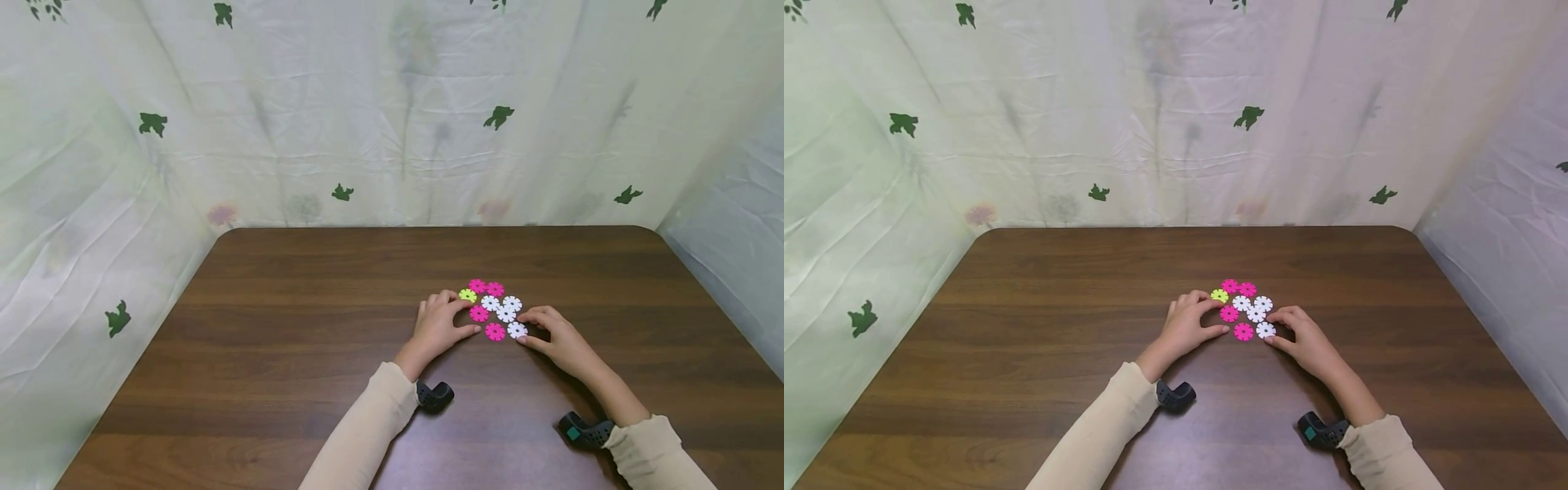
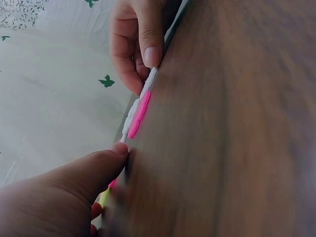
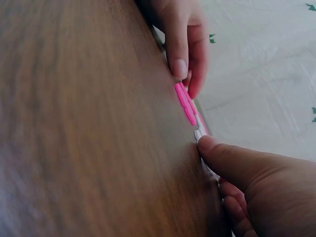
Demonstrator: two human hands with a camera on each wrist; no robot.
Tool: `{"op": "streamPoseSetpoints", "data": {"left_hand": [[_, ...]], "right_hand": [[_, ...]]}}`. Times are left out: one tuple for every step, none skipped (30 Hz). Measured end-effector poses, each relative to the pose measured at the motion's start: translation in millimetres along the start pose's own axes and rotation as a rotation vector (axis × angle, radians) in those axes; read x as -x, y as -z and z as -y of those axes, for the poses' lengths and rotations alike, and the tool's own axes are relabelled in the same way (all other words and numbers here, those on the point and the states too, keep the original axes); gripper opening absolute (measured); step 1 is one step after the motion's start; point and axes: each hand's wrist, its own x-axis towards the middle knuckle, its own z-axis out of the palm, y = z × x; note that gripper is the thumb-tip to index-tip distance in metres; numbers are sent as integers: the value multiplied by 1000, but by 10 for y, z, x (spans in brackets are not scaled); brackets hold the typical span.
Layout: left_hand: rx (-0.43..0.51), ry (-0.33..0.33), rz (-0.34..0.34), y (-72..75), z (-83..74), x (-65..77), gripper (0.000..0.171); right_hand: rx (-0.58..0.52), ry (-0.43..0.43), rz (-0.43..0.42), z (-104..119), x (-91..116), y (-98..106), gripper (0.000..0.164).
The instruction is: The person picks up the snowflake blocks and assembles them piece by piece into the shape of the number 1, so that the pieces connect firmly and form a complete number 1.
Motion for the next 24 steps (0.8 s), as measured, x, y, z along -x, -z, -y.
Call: {"op": "streamPoseSetpoints", "data": {"left_hand": [[1,-2,-3,-5,-9,-8,47],[4,-1,-5,-9,-21,-16,47],[4,0,-8,-16,-30,-26,46],[3,3,-10,-22,-38,-34,46],[1,7,-11,-26,-45,-40,46],[-2,11,-15,-32,-51,-48,45],[-6,14,-17,-40,-56,-55,45],[-8,17,-21,-44,-62,-60,44],[-11,18,-27,-50,-66,-65,44],[-12,21,-32,-52,-72,-67,43],[-12,22,-40,-55,-79,-71,42],[-14,24,-47,-59,-85,-74,40],[-15,26,-52,-61,-94,-75,39],[-17,30,-57,-63,-102,-77,38],[-16,35,-58,-64,-110,-78,37],[-16,40,-60,-64,-118,-78,37],[-16,43,-62,-63,-125,-78,36],[-16,46,-61,-61,-132,-78,36],[-18,48,-57,-59,-136,-79,36],[-20,49,-53,-55,-139,-79,35],[-21,48,-47,-47,-142,-80,35],[-23,44,-43,-40,-143,-82,35],[-24,38,-37,-31,-143,-86,35],[-24,32,-30,-21,-141,-89,34]], "right_hand": [[0,1,0,0,0,-1,27],[1,4,-1,2,0,-3,27],[0,6,-2,2,-2,-7,27],[0,9,-2,4,-3,-7,27],[1,12,-4,5,-4,-6,27],[2,15,-4,8,-5,-4,27],[2,15,-5,8,-8,-5,27],[2,16,-6,9,-9,-3,27],[1,15,-5,10,-10,-1,27],[0,15,-5,11,-9,3,27],[-1,13,-4,10,-8,6,26],[-2,11,-3,9,-9,8,26],[-3,11,-4,8,-9,8,26],[-5,11,-4,10,-7,9,25],[-5,10,-3,10,-9,7,25],[-5,8,-3,10,-11,4,24],[-4,6,-3,13,-12,1,23],[-4,2,-4,15,-14,-1,23],[-4,-3,-6,19,-16,-4,22],[0,-7,-8,23,-18,-7,23],[2,-16,-8,25,-19,-7,23],[-2,-23,-9,30,-19,-4,24],[-8,-29,-7,34,-18,0,25],[-16,-35,-6,39,-18,4,26]]}}
